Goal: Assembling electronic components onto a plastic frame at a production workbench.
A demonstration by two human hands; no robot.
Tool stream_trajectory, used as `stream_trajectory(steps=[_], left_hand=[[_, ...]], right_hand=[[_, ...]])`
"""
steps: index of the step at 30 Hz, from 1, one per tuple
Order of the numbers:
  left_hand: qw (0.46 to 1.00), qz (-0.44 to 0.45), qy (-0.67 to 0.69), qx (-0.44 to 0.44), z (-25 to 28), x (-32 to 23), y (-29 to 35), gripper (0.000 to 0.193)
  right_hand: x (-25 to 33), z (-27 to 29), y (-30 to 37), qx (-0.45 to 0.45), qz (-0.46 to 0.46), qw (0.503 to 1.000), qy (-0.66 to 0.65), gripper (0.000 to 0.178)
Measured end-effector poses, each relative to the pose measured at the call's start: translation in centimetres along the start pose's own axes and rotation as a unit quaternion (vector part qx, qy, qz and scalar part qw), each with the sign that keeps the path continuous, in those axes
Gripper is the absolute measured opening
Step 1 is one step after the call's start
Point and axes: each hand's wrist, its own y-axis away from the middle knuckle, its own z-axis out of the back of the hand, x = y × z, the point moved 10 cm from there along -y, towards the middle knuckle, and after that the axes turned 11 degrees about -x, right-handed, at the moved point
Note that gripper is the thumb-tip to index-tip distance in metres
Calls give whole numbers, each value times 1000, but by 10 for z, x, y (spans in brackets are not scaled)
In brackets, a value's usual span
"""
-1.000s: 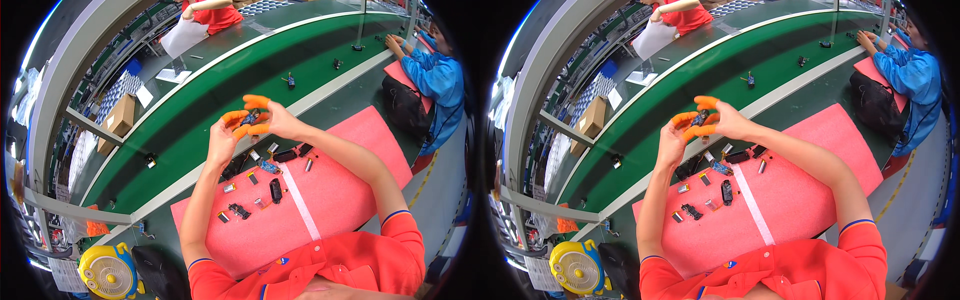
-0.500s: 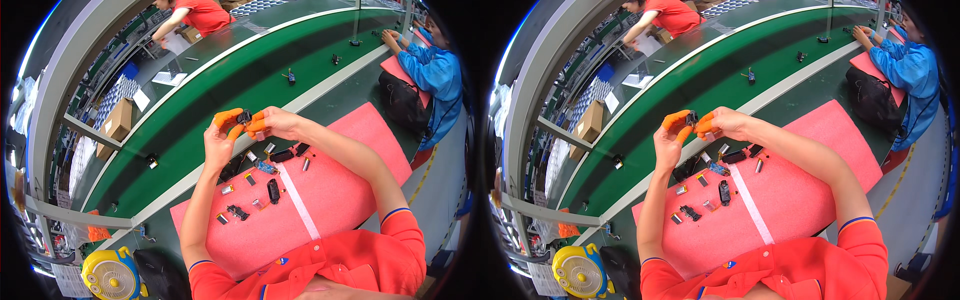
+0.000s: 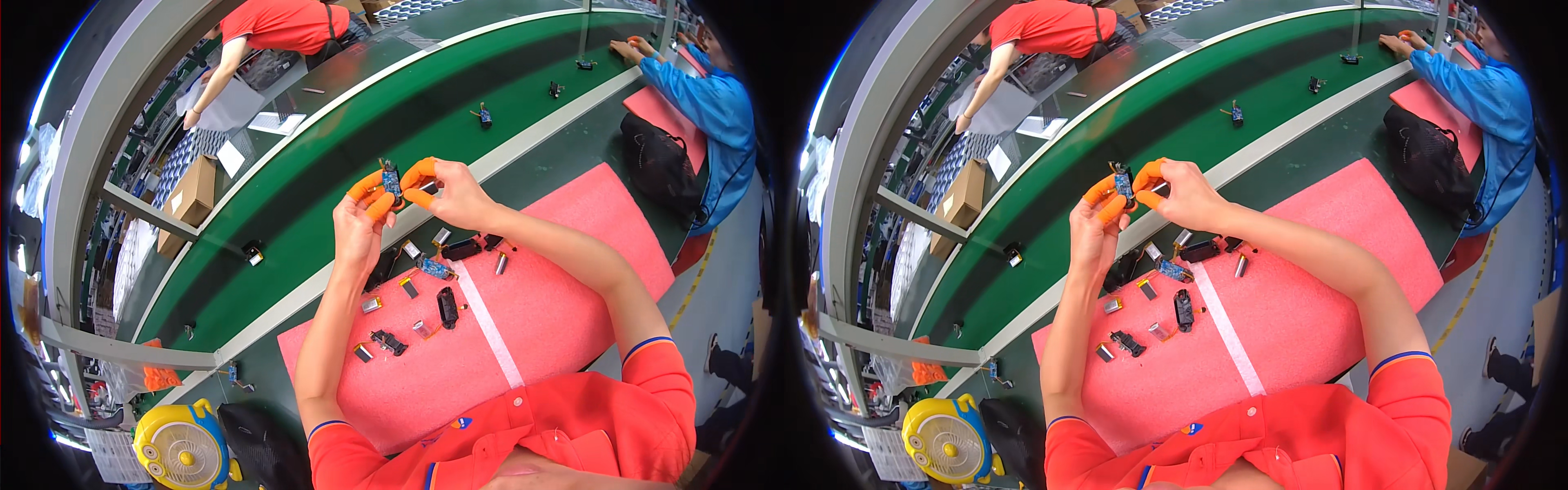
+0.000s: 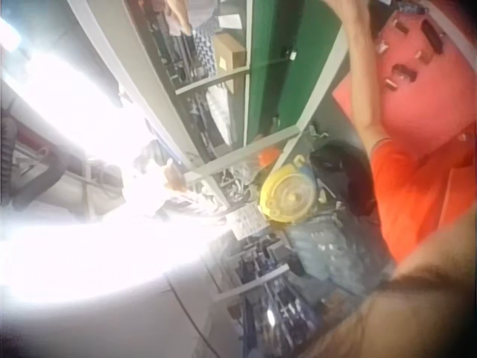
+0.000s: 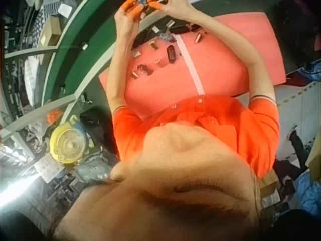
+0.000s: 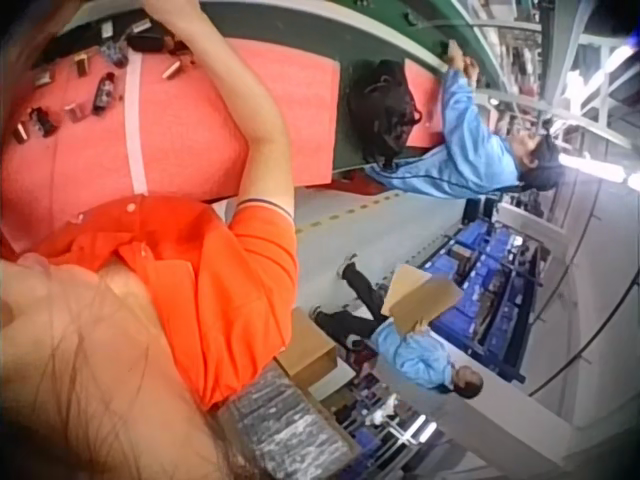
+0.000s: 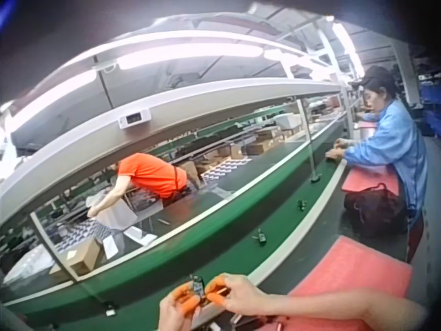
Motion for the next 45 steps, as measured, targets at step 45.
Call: stream_trajectory(steps=[45], left_hand=[[879, -239, -410, -52, 28, -30, 22, 27]], right_hand=[[34, -41, 25, 45, 159, 978, 131, 22]])
